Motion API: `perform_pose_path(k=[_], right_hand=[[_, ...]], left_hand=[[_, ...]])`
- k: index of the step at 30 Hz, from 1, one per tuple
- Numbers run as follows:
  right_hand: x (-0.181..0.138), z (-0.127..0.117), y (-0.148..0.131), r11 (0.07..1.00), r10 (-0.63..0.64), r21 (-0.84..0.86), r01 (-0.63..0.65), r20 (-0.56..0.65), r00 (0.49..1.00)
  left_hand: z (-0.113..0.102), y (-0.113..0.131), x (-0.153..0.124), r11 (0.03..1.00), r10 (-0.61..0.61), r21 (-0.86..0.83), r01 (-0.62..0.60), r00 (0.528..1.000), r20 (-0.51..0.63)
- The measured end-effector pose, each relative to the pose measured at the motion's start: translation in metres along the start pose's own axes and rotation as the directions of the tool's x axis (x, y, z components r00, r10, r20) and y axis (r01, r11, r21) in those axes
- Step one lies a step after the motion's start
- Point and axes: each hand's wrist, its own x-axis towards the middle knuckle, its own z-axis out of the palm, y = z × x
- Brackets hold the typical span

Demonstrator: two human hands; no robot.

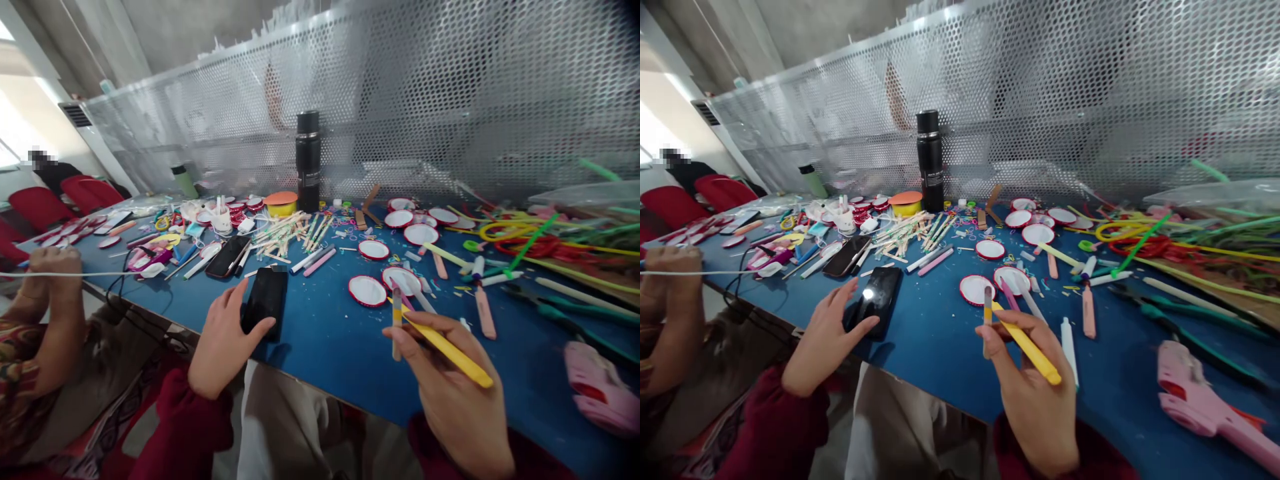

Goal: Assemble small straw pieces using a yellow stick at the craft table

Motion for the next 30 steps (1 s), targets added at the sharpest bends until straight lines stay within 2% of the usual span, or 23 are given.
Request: perform_pose_path(k=[3, 8, 11, 15, 20, 25, 30], right_hand=[[-0.002, 0.0, -0.001, 1.0, -0.006, 0.022, 0.006, 0.001, 1.0], [-0.003, -0.002, -0.006, 0.997, -0.012, 0.073, 0.011, 0.008, 1.0], [-0.005, -0.004, -0.006, 0.995, -0.016, 0.098, 0.015, 0.01, 1.0], [-0.006, -0.006, -0.004, 0.993, -0.039, 0.109, 0.036, 0.025, 0.999], [-0.007, -0.007, -0.005, 0.992, -0.042, 0.117, 0.039, 0.023, 0.999], [-0.008, -0.008, -0.005, 0.995, -0.033, 0.098, 0.032, 0.01, 0.999], [-0.007, -0.008, -0.006, 0.996, -0.043, 0.076, 0.042, 0.005, 0.999]], left_hand=[[0.013, 0.025, 0.022, 0.995, 0.047, 0.09, -0.048, 0.999, 0.008], [0.033, 0.045, 0.056, 0.973, -0.014, 0.23, -0.011, 0.994, 0.105], [0.037, 0.049, 0.062, 0.959, -0.059, 0.284, 0.016, 0.988, 0.145], [0.038, 0.052, 0.062, 0.952, -0.113, 0.3, 0.066, 0.984, 0.141], [0.039, 0.05, 0.065, 0.963, -0.127, 0.251, 0.099, 0.987, 0.096], [0.04, 0.046, 0.064, 0.984, -0.077, 0.167, 0.067, 0.995, 0.057], [0.034, 0.021, 0.062, 1.0, 0.0, -0.026, 0.001, 0.999, 0.043]])
